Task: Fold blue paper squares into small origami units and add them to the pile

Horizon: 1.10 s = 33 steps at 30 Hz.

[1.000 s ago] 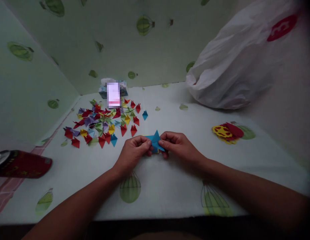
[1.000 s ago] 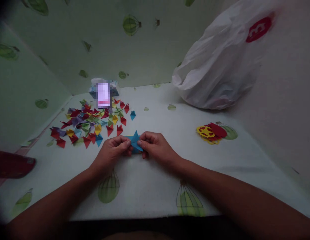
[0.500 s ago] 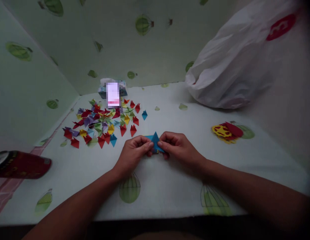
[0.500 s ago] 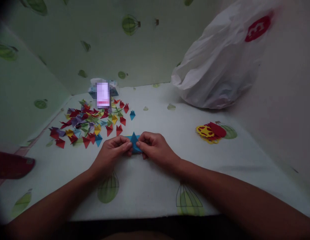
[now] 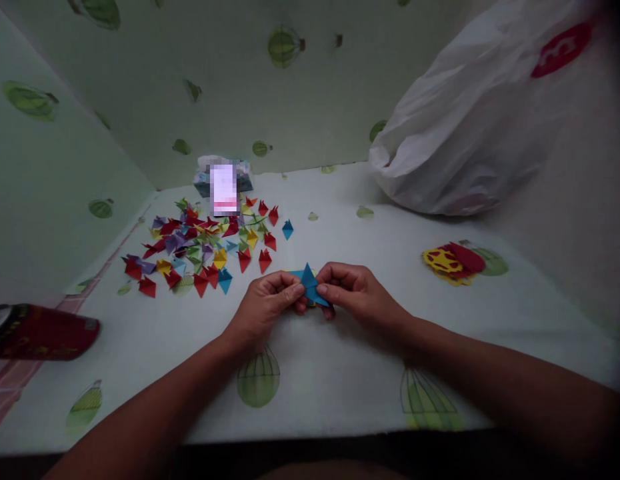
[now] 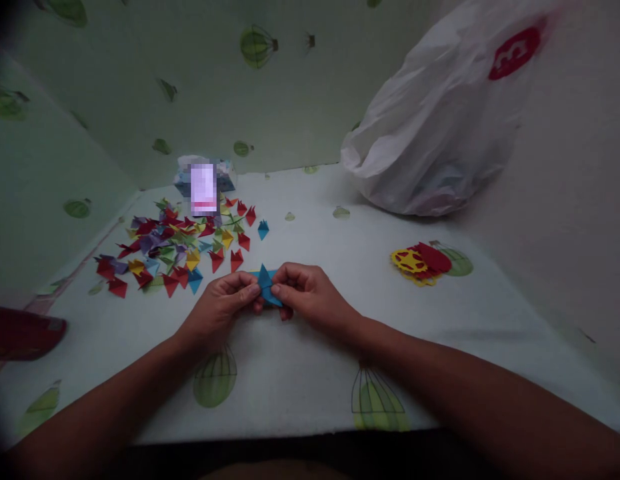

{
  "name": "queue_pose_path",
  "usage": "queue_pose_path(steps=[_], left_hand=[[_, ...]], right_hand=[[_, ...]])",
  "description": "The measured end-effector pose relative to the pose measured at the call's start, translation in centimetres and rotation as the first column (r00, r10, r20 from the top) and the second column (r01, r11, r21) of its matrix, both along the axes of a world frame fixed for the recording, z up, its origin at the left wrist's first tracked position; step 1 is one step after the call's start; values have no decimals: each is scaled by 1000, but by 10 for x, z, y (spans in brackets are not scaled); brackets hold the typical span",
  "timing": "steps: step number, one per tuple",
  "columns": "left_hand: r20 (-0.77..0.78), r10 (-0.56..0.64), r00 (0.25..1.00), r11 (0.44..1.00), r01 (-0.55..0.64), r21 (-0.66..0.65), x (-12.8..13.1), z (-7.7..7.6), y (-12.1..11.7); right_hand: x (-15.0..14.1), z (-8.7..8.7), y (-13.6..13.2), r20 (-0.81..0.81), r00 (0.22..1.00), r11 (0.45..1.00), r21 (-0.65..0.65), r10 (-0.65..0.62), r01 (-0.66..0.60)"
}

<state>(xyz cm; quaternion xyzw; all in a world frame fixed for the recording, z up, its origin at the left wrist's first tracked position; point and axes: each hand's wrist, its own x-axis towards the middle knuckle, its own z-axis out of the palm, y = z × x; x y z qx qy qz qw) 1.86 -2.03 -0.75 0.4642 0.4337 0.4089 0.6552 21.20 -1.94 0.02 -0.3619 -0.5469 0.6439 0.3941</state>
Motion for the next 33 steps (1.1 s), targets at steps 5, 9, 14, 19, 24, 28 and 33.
queue_pose_path(steps=[5, 9, 14, 19, 24, 28, 33], left_hand=[[-42, 21, 999, 999, -19, 40, 1, -1, -1], [-29, -10, 1000, 1000, 10, 25, 1, -1, -2], [-51, -12, 999, 1000, 13, 27, 1, 0, -2], [-55, -30, 998, 1000, 31, 6, 1, 0, -1], [0, -65, 998, 998, 65, -6, 2, 0, 0], [-11, -66, 998, 998, 66, -6, 2, 0, -1], [-71, -45, 996, 999, 47, 17, 1, 1, -2]], right_hand=[[1, -2, 1, -27, 999, 999, 24, 35, -34], [0, -4, 1, -24, 999, 999, 7, 37, -37], [-1, -4, 1, 101, 994, 998, 61, -30, 24], [-1, -2, 0, 69, 998, 998, 53, 11, -15], [-1, -3, 1, -14, 999, 999, -5, 36, -36], [0, -2, 1, 10, 999, 999, 7, 31, -31], [-1, 2, 0, 172, 985, 995, 97, -29, 13]])
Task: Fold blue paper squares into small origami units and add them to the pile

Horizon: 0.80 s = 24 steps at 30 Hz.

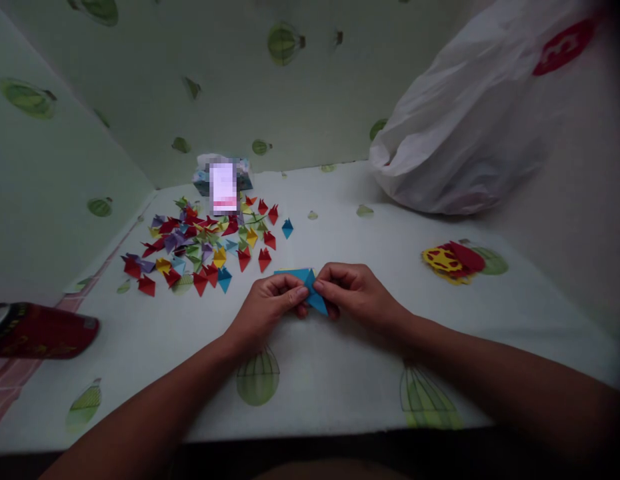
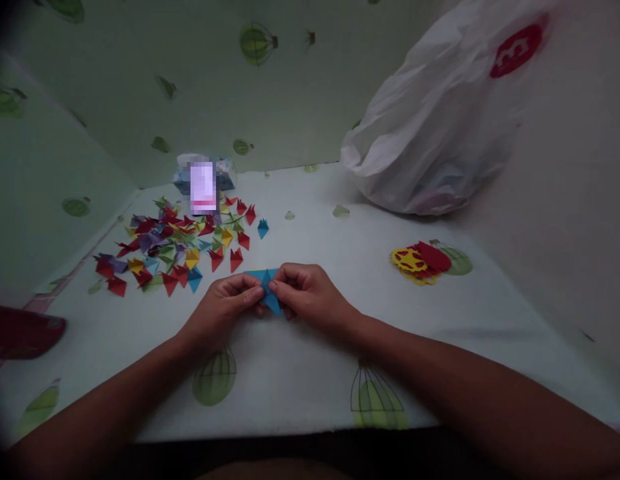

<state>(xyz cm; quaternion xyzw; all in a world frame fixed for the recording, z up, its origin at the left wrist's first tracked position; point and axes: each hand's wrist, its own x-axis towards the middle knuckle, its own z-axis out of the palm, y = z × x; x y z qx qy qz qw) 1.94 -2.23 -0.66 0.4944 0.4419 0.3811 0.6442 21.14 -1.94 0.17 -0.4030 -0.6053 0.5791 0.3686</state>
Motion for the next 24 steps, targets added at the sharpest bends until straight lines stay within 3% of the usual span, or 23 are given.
queue_pose_path(steps=[5, 17, 20, 24], left_hand=[[-58, 1, 998, 999, 2, 50, 2, 5, -2], [-56, -11, 998, 997, 16, 75, 2, 3, -4], [-28, 30, 999, 995, -27, 101, 4, 4, -2], [-70, 67, 995, 980, -52, 192, 3, 5, -2]], right_hand=[[-2, -1, -1, 147, 987, 991, 123, -66, 48], [-3, -3, -3, 104, 994, 996, 93, -22, 13], [-4, -7, -2, 178, 983, 966, 258, -48, 0], [-6, -12, -2, 220, 969, 868, 497, -110, -14]])
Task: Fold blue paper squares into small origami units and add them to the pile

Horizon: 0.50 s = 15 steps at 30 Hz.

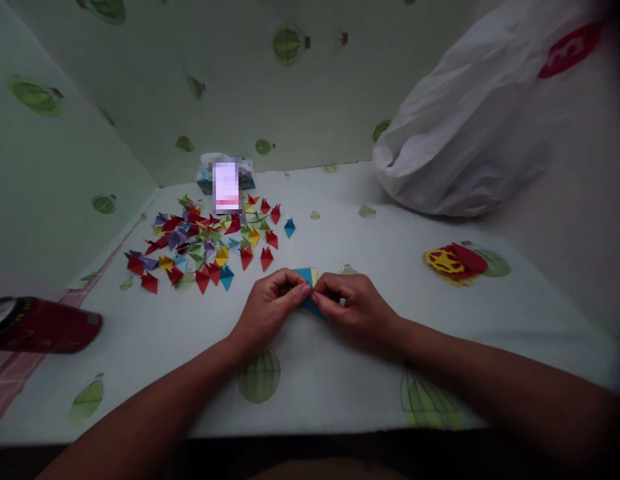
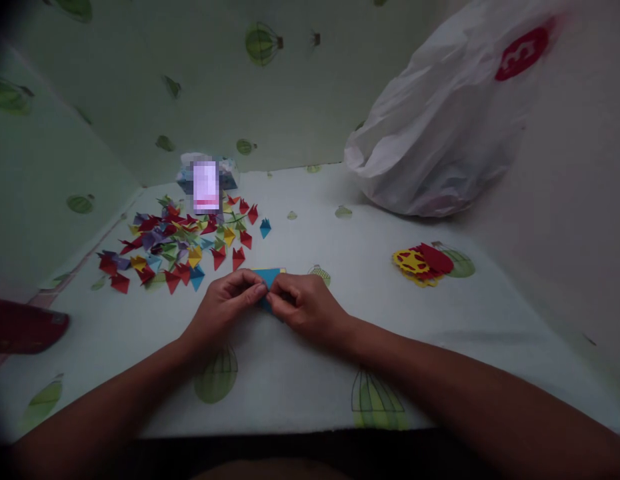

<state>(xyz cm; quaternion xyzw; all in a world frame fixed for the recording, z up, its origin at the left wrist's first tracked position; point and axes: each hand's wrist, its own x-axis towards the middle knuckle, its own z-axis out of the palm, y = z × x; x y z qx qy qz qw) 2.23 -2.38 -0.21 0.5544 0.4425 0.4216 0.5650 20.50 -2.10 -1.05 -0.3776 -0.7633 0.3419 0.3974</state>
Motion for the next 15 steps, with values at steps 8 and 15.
queue_pose_path(steps=[8, 15], left_hand=[[-11, 44, 999, 998, -44, 39, -2, -4, -2], [80, 47, 996, 998, -43, -52, -1, -8, -2]], right_hand=[[2, 2, -2, 9, 999, 999, -33, 44, -43], [1, 4, -3, -6, 1000, 991, -130, 22, -22]])
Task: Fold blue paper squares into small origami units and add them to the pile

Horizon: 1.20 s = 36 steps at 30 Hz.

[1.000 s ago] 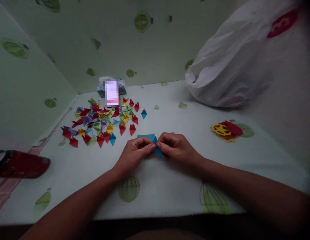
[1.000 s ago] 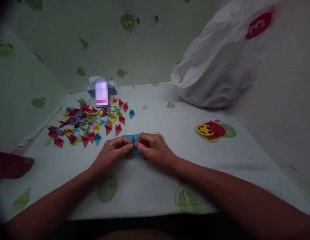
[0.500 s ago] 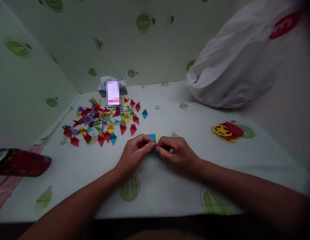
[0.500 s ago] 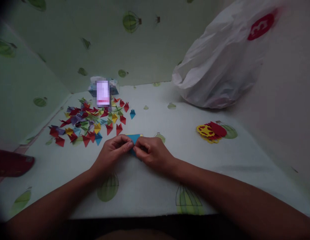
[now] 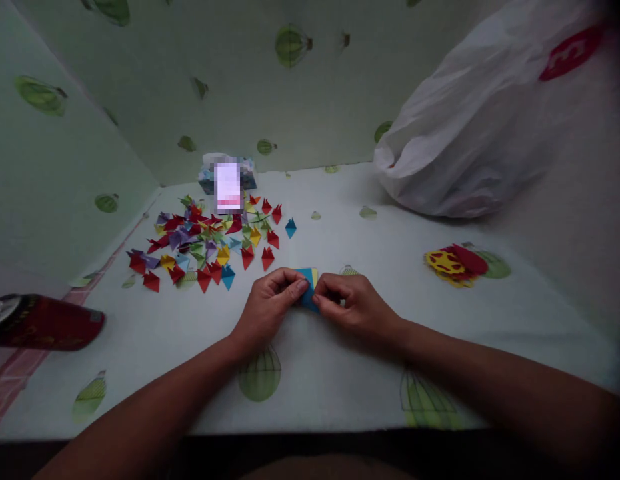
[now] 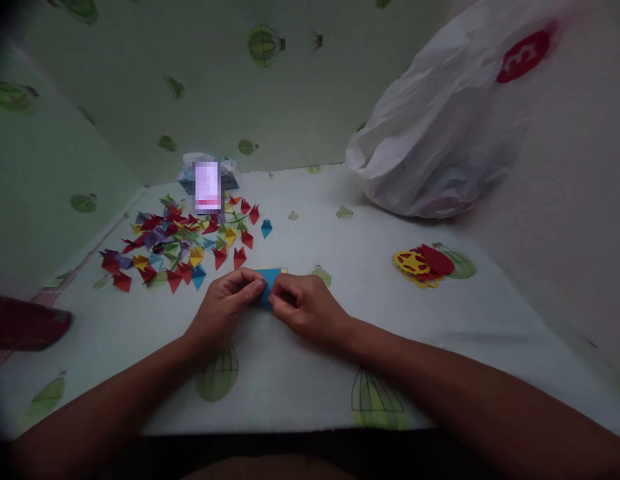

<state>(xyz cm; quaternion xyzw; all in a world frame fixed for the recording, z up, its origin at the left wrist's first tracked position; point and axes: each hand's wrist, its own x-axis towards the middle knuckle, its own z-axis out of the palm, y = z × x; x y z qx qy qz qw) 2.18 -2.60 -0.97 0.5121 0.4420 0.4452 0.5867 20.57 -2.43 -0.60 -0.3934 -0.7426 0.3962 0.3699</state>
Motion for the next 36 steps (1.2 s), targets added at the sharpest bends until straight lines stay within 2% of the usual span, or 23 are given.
queue_pose_path(steps=[4, 8, 12, 18, 22, 26, 30, 36], left_hand=[[52, -25, 998, 999, 26, -29, 0, -1, -1], [73, -64, 995, 996, 69, -64, 1, -1, 1], [27, -95, 995, 990, 97, -104, 1, 0, 3], [26, -122, 992, 987, 124, -104, -2, 0, 4], [30, -182, 983, 974, 185, -133, -3, -1, 4], [-29, -250, 968, 958, 243, -152, -4, 1, 3], [-67, -286, 956, 954, 278, -111, -5, 2, 3], [-86, -273, 958, 959, 264, -99, -4, 4, 4]], right_hand=[[-1, 4, -1, -74, 996, 978, -197, 56, -70], [0, 7, -1, -135, 991, 936, -349, -1, -46], [1, 7, 0, -170, 982, 933, -359, -83, 16], [5, 5, 2, -276, 961, 913, -398, -29, -87], [5, 4, 4, -374, 925, 904, -416, -69, -101], [4, 5, 4, -324, 942, 896, -439, -82, -73], [5, 8, 2, -270, 955, 899, -438, -122, -9], [6, 8, 6, -295, 954, 901, -426, -60, -75]])
